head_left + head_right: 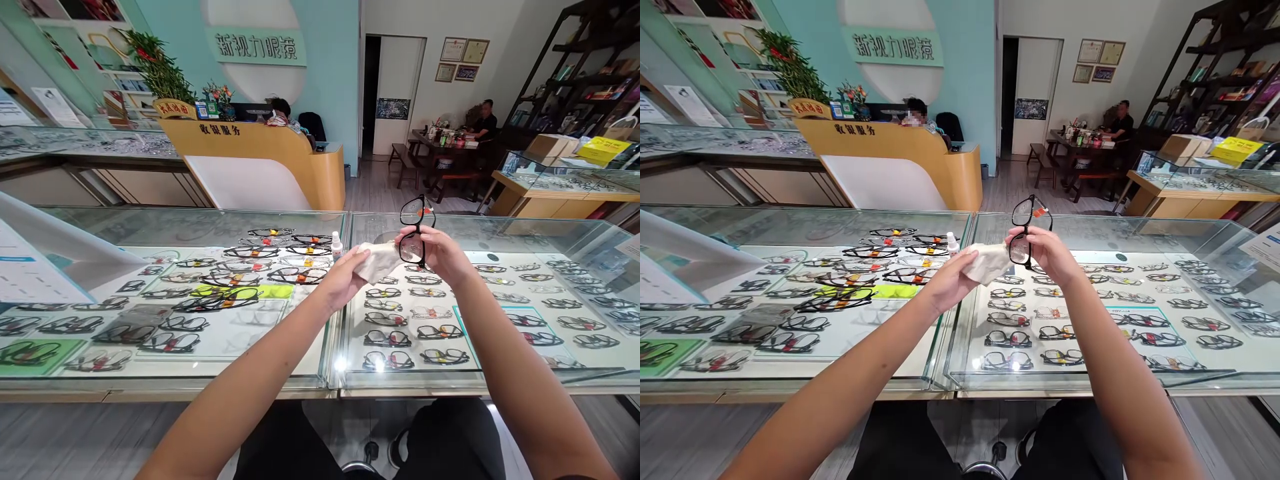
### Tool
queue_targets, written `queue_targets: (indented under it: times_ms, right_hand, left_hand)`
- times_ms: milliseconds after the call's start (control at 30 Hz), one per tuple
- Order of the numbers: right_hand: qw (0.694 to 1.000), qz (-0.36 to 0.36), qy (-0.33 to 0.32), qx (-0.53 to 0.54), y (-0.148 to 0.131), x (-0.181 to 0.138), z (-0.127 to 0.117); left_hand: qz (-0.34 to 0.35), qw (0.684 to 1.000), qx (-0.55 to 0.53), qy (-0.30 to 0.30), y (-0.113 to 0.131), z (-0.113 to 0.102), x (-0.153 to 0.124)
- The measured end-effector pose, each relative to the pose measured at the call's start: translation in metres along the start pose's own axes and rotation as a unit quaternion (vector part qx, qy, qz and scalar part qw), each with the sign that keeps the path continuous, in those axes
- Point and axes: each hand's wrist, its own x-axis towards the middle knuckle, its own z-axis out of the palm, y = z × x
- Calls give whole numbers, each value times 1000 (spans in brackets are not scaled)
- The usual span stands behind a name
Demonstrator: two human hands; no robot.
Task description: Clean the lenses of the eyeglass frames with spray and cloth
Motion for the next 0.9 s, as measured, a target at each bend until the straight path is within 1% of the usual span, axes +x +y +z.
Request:
queue_targets:
  times_ms: [133,367,433,567,633,700,833,900]
  right_hand:
    - [1000,-4,27,6,1,2,2]
    - [996,-15,86,28,2,6,-1]
    - [994,-19,100,32,2,7,-1]
    - [992,-19,115,42,2,8,0]
    - [992,-16,113,48,2,8,1]
    - [994,-13,96,46,2,7,1]
    - [999,4,53,-4,2,4,-1]
    - [999,8,42,-29,1,4,-2]
  left_hand:
    - [-17,999,-45,-11,0,2,-3]
    - [-23,997,-73,6,-5,1,-2]
    - [-30,998,-63,-7,-6,1,-2]
    - [-68,997,-21,-44,-9,3,-6]
    - [-64,997,-22,-36,-10,4,-5]
    - [-48,998,-30,-18,-9,4,-4]
    - [-11,999,-31,28,-4,4,-2]
    - [8,999,-13,30,-2,3,-2]
